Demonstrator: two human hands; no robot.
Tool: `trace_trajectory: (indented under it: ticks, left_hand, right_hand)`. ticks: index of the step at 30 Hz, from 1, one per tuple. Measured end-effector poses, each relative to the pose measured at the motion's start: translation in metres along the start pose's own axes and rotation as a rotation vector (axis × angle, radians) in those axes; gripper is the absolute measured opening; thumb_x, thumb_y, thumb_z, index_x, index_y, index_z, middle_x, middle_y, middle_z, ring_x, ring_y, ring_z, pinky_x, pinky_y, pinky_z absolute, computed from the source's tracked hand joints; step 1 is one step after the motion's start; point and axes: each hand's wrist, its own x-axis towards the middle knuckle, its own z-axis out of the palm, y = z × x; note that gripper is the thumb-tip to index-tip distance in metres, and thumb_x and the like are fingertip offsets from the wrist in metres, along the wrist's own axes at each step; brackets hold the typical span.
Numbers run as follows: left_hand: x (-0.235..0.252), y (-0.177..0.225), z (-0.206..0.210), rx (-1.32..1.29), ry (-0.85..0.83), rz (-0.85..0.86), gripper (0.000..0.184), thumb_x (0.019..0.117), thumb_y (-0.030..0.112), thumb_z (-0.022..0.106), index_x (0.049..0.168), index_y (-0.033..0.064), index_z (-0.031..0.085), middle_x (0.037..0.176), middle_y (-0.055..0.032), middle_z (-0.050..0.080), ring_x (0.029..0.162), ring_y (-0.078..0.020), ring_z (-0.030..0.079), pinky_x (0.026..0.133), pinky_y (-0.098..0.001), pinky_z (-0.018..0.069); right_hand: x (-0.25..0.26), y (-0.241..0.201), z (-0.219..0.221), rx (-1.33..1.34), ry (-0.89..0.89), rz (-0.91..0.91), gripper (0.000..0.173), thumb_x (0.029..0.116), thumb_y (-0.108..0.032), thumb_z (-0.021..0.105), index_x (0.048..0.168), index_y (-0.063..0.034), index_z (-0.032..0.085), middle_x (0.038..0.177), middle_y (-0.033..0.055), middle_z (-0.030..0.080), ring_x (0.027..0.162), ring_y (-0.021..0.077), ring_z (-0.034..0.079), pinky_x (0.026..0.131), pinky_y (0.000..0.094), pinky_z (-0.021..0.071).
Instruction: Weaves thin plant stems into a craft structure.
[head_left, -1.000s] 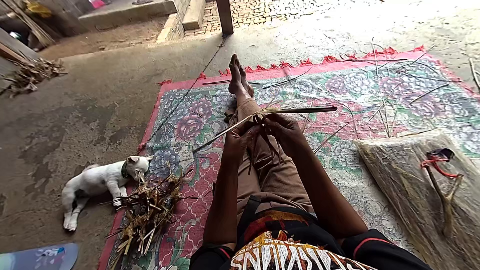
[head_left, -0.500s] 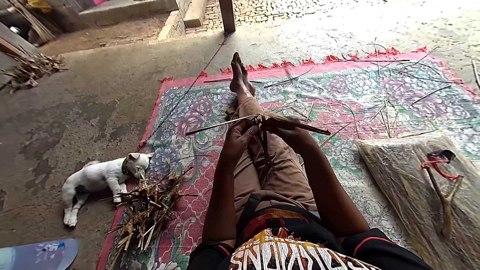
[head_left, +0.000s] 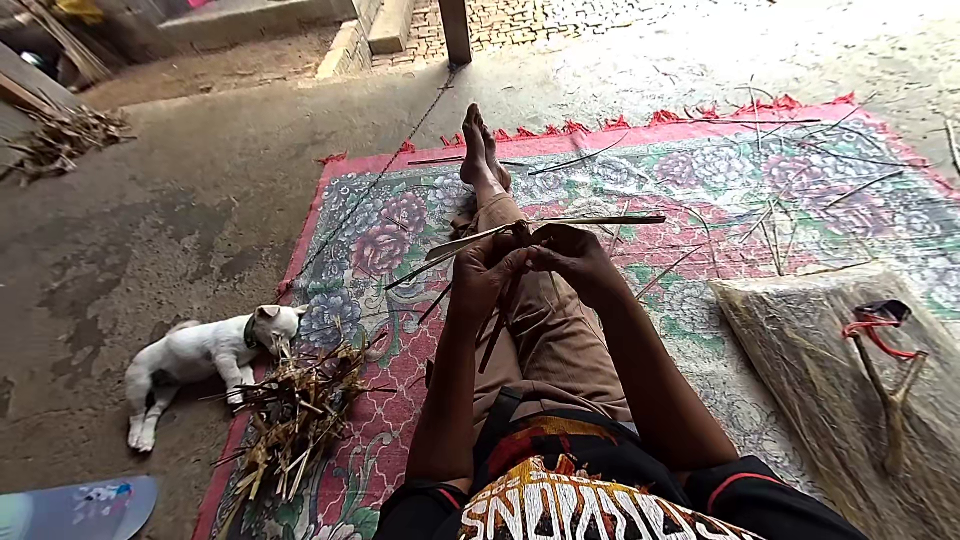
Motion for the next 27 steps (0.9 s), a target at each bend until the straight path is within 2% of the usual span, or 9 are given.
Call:
trace_trajectory:
  ticks: [3,5,7,9,13,19,22,24,27]
  left_hand:
    - [0.001,-0.002,-0.006,-0.060,-0.039,-0.002,0.019,0.0910,-0.007,0.068,0.110,-0.0055,0.065,0.093,-0.0095,0.072,0.081,-0.0139,0.070,0.078,-0.0305,0.0616]
    - [-0.004,0.001,-0.012,-0.058,-0.077,-0.046,0.025,0.0921,-0.006,0.067,0.116,0.0009,0.065,0.099,-0.0060,0.072,0.084,-0.0118,0.071,0.078,-0.0290,0.0614]
    - [-0.007,0.004,-0.016,-0.036,-0.132,-0.053,0.029,0.0914,-0.006,0.067,0.118,0.0037,0.065,0.100,-0.0041,0.072,0.084,-0.0095,0.070,0.078,-0.0263,0.0605]
    - [-0.007,0.003,-0.017,0.008,-0.166,-0.002,0.024,0.0902,-0.006,0.068,0.112,0.0020,0.068,0.095,-0.0031,0.073,0.081,-0.0066,0.069,0.075,-0.0227,0.0588]
    - [0.000,-0.004,-0.013,0.044,-0.096,0.094,0.014,0.0886,-0.006,0.069,0.102,-0.0018,0.071,0.091,-0.0017,0.073,0.079,-0.0047,0.068,0.074,-0.0223,0.0595]
    - [-0.002,-0.005,-0.006,-0.028,-0.022,0.053,0.011,0.0907,-0.004,0.069,0.101,-0.0032,0.071,0.085,-0.0045,0.073,0.071,-0.0086,0.069,0.069,-0.0258,0.0607]
    - [-0.007,-0.003,-0.002,-0.007,-0.008,0.021,0.007,0.0944,0.000,0.068,0.101,-0.0002,0.072,0.082,-0.0029,0.072,0.067,-0.0053,0.065,0.064,-0.0207,0.0569]
    - [-0.009,0.001,-0.001,0.030,-0.008,0.001,0.008,0.0971,0.004,0.066,0.101,0.0018,0.072,0.081,-0.0016,0.071,0.065,-0.0040,0.063,0.062,-0.0186,0.0545]
    - [-0.010,0.003,-0.001,0.099,-0.010,-0.018,0.010,0.0994,0.008,0.065,0.102,0.0031,0.073,0.082,-0.0005,0.070,0.067,-0.0033,0.063,0.064,-0.0189,0.0543]
  right_hand:
    - [0.002,0.002,-0.005,0.049,-0.101,-0.006,0.009,0.0989,-0.010,0.062,0.102,-0.0051,0.069,0.082,-0.0027,0.068,0.073,0.0031,0.064,0.074,0.0220,0.0568]
    - [-0.001,-0.001,-0.006,0.176,-0.116,0.081,0.008,0.0981,-0.009,0.063,0.100,-0.0066,0.070,0.083,-0.0025,0.069,0.075,0.0037,0.064,0.074,0.0214,0.0565]
    - [-0.002,-0.003,-0.007,0.343,-0.112,0.163,0.007,0.0954,-0.011,0.066,0.100,-0.0088,0.071,0.086,-0.0016,0.071,0.078,0.0058,0.067,0.078,0.0246,0.0583]
    - [-0.002,-0.002,-0.009,0.448,-0.155,0.108,0.013,0.0938,-0.013,0.070,0.105,-0.0079,0.074,0.090,0.0001,0.073,0.079,0.0069,0.069,0.079,0.0263,0.0598]
    - [0.000,-0.003,-0.014,0.407,-0.241,0.022,0.019,0.0942,-0.008,0.066,0.111,-0.0094,0.074,0.095,-0.0021,0.073,0.081,0.0037,0.067,0.077,0.0234,0.0587]
    - [-0.001,-0.003,-0.008,0.360,-0.109,0.059,0.019,0.0874,0.003,0.071,0.105,-0.0037,0.070,0.089,0.0040,0.072,0.076,0.0113,0.070,0.074,0.0294,0.0623]
    - [-0.001,-0.003,-0.003,0.349,-0.040,0.051,0.014,0.0879,0.006,0.069,0.099,-0.0025,0.069,0.084,0.0047,0.071,0.071,0.0123,0.070,0.070,0.0303,0.0628]
    - [-0.001,-0.004,-0.001,0.322,-0.002,0.062,0.016,0.0891,0.006,0.068,0.102,-0.0038,0.070,0.085,0.0035,0.071,0.071,0.0116,0.070,0.067,0.0303,0.0631]
    - [-0.002,-0.004,0.000,0.248,0.021,0.078,0.018,0.0915,0.004,0.066,0.107,-0.0055,0.067,0.086,0.0014,0.069,0.071,0.0093,0.067,0.063,0.0269,0.0608]
